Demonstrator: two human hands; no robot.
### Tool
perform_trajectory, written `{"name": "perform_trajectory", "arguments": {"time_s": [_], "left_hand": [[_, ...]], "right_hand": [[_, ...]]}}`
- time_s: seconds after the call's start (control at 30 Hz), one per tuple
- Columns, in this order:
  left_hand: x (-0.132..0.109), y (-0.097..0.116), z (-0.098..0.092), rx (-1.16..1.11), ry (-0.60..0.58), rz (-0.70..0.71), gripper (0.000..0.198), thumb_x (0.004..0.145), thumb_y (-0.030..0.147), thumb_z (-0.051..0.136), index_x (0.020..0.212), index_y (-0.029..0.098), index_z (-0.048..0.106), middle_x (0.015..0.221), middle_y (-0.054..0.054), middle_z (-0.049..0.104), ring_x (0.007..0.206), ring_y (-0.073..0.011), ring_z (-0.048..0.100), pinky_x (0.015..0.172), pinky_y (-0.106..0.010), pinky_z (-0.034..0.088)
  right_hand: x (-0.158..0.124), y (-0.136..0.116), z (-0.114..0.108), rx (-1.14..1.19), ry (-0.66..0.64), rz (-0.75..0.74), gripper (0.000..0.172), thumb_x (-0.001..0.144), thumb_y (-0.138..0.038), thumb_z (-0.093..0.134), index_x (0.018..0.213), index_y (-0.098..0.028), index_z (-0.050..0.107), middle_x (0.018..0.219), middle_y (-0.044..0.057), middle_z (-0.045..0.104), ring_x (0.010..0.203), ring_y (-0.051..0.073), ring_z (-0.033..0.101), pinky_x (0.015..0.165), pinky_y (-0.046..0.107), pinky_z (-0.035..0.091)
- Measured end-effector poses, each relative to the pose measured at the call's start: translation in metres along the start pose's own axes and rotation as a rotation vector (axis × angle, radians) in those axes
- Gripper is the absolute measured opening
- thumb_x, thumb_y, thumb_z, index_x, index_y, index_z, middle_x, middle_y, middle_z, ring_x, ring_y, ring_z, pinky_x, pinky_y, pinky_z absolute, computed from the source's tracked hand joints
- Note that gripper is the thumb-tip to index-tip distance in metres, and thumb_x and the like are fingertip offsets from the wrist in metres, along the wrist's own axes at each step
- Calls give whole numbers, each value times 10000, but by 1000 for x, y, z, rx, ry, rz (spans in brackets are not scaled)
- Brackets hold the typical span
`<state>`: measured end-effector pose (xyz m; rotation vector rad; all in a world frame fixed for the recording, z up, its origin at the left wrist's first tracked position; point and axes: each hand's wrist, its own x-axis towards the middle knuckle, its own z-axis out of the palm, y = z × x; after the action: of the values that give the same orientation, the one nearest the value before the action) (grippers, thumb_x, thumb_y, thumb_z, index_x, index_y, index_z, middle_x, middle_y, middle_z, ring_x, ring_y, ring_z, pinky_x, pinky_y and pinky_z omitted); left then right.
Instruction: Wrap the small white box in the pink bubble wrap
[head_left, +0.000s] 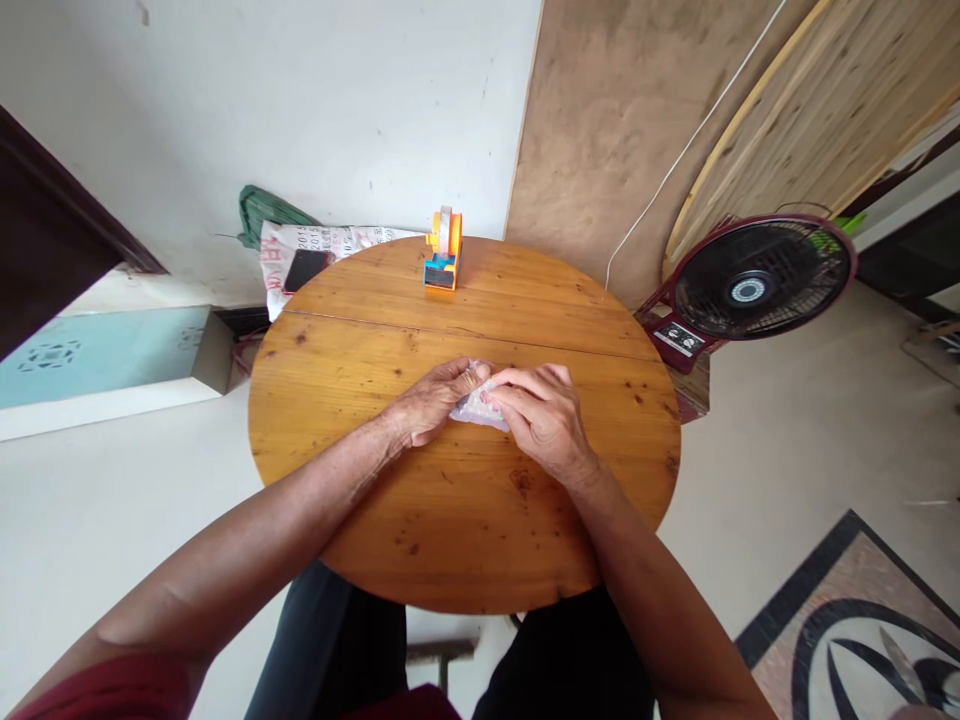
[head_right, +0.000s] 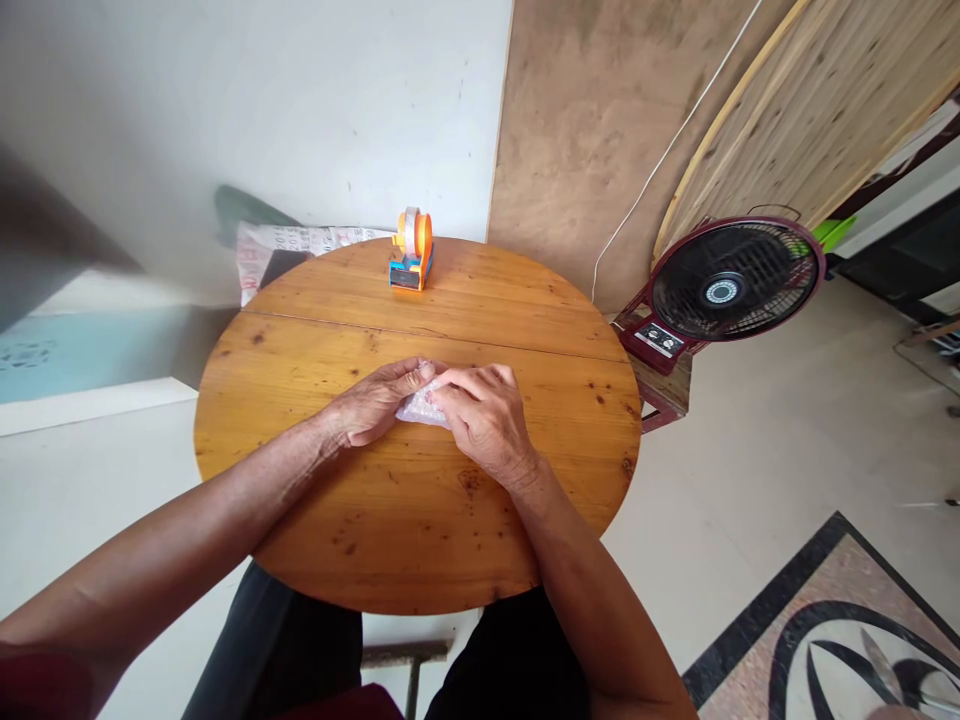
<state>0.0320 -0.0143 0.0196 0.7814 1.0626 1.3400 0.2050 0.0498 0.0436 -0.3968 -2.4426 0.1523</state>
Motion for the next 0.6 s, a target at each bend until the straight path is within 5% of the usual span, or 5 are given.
{"name": "perform_trajectory", "arguments": {"time_s": [0.23,0.6], "left_hand": [[1,3,0,-58,7,-2,426,702,512,792,897,156,660,775,-14,651,692,-141,600,639,-257,458],[2,10,2,-178,67,-15,463,611,482,860,842,142,647,715,4,638,618,-107,565,621,-238,455]], "right_hand": [[2,-9,-4,-157,-82,-64,192,959,-252,492,1040,-235,665,1150,40,696,1014,222,564,889,410,328],[1,-10,2,-227,-17,-103,219,947,-225,525,1141,-234,626,1216,55,676,1101,234,564,921,420,334]]}}
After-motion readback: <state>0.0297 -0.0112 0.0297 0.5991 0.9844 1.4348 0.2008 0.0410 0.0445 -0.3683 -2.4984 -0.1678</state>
